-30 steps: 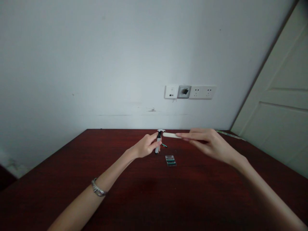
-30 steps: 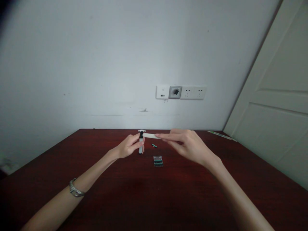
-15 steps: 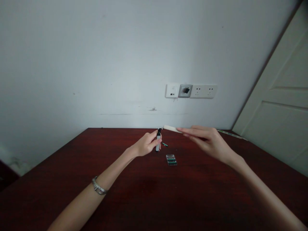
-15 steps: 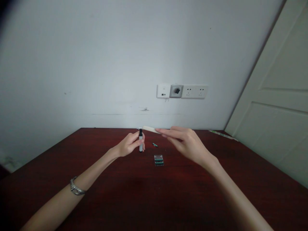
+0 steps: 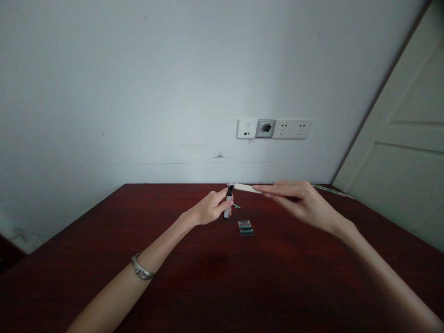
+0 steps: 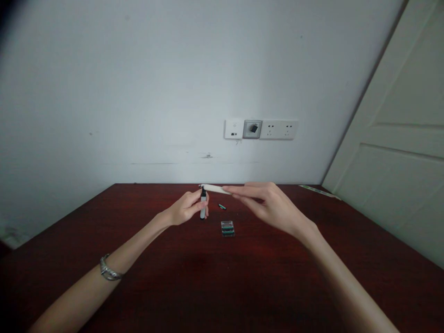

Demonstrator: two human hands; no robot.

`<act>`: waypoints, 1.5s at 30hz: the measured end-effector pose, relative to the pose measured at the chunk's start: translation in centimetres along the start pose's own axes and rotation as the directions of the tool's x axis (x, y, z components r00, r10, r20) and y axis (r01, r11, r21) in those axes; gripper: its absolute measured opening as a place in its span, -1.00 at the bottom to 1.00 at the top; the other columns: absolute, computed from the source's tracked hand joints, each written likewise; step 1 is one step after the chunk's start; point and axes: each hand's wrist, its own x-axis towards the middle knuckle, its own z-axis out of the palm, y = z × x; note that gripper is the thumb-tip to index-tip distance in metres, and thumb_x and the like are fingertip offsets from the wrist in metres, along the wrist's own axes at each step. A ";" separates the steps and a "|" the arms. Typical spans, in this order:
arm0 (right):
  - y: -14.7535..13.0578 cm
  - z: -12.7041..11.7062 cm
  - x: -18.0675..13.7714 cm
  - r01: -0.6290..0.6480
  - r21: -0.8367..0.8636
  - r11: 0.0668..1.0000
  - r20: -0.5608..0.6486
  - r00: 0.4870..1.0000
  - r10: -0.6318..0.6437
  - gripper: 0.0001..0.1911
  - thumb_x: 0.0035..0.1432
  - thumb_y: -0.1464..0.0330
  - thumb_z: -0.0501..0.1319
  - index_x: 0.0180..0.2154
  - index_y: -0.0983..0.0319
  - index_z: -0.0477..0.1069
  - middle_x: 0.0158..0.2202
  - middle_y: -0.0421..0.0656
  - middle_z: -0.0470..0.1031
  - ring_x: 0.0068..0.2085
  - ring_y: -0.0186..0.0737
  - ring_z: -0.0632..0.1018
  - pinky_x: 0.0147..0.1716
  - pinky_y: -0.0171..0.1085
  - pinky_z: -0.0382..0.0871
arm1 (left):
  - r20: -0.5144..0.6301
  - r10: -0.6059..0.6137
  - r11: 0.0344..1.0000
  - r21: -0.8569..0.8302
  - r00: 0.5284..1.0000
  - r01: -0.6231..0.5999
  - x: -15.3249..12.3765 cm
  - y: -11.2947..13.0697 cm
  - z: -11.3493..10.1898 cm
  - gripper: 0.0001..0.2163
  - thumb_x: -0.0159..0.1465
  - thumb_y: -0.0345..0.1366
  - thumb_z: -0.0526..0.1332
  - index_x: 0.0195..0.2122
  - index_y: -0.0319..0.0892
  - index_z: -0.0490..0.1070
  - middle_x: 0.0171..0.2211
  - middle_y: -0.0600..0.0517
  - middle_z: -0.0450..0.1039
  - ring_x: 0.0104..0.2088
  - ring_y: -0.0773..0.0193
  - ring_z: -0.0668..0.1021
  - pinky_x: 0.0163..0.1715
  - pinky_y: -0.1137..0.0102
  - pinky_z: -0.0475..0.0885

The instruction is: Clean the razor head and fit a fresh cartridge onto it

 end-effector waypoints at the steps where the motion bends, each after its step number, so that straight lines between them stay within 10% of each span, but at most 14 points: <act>1: 0.0 0.0 0.0 -0.007 0.001 1.000 -0.023 1.000 0.007 -0.64 0.26 0.30 0.04 0.04 0.14 0.40 -0.30 -0.09 0.56 -0.40 -0.29 0.47 -0.40 -0.30 0.33 | 0.004 0.000 1.000 -0.004 1.000 0.000 0.0 0.0 0.1 -0.78 0.34 -0.18 -0.03 -0.33 -0.22 0.23 -0.49 0.00 0.48 -0.47 0.32 0.50 -0.38 0.40 0.37; 45: -0.8 0.2 0.0 0.067 -0.116 0.991 0.024 0.998 -0.065 -0.64 0.27 0.33 0.02 0.05 0.12 0.40 -0.45 -0.15 0.45 -0.50 -0.36 0.37 -0.49 -0.35 0.20 | -0.020 0.013 1.000 0.005 1.000 -0.013 0.1 0.0 0.7 -0.80 0.34 -0.24 -0.01 -0.34 -0.23 0.27 -0.48 0.01 0.47 -0.45 0.34 0.51 -0.37 0.42 0.39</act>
